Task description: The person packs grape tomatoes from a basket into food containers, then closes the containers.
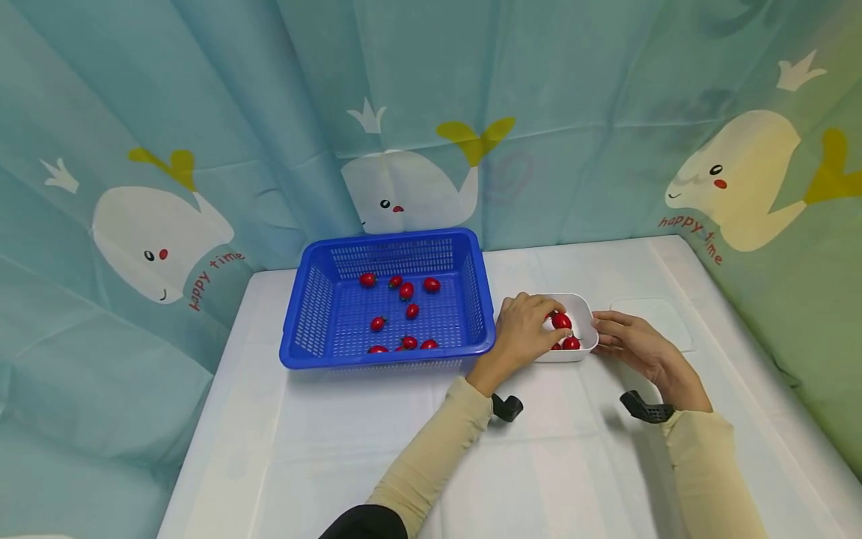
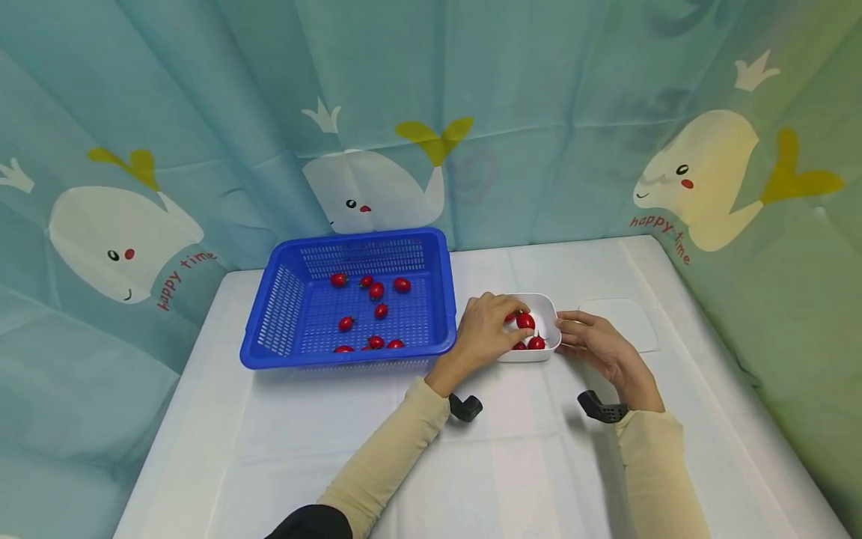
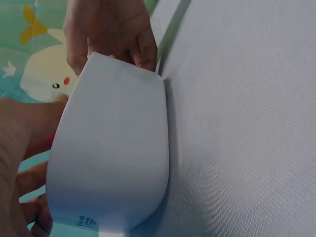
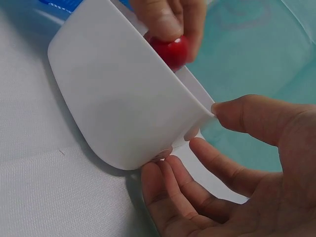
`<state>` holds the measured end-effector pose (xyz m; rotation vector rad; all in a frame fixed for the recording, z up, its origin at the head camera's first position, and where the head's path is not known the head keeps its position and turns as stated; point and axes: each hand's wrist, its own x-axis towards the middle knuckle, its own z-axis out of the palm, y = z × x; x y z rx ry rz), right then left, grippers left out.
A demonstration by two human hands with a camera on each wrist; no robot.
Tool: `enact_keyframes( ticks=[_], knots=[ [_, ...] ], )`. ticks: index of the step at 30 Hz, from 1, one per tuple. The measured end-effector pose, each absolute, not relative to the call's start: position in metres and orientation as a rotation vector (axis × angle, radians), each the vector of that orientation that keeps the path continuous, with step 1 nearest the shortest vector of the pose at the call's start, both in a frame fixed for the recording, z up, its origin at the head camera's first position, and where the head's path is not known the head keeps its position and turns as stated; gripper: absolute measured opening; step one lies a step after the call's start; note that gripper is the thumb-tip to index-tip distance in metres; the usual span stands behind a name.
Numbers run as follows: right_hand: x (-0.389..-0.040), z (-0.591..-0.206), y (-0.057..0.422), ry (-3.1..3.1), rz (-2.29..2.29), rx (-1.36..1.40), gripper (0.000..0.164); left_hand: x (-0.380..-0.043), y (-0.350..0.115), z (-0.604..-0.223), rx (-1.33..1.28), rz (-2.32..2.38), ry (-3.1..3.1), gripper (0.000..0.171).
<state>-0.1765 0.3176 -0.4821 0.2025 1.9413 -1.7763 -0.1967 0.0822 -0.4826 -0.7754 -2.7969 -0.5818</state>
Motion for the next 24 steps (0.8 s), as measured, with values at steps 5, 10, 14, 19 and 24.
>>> enact_keyframes(
  ticks=[5, 10, 14, 19, 24],
  knots=[
    [-0.1759, -0.4811, 0.3165, 1.948, -1.775, 0.208, 0.064, -0.1999, 0.0822, -0.4862, -0.833, -0.497, -2.843, 0.032],
    [-0.1752, -0.4805, 0.3158, 1.951, -1.777, 0.198, 0.065, -0.2016, 0.0810, -0.4878, -0.875, -0.421, -2.863, 0.034],
    [-0.1746, -0.4791, 0.3149, 1.948, -1.780, 0.200, 0.066, -0.2024, 0.0818, -0.4867, -0.891, -0.380, -2.886, 0.035],
    [-0.1744, -0.4791, 0.3147, 1.957, -1.774, 0.209, 0.064, -0.2025, 0.0841, -0.4843, -0.901, -0.361, -2.915, 0.036],
    [-0.1746, -0.4798, 0.3146, 1.958, -1.769, 0.212, 0.065, -0.2016, 0.0855, -0.4823, -0.887, -0.332, -2.950, 0.035]
  ],
)
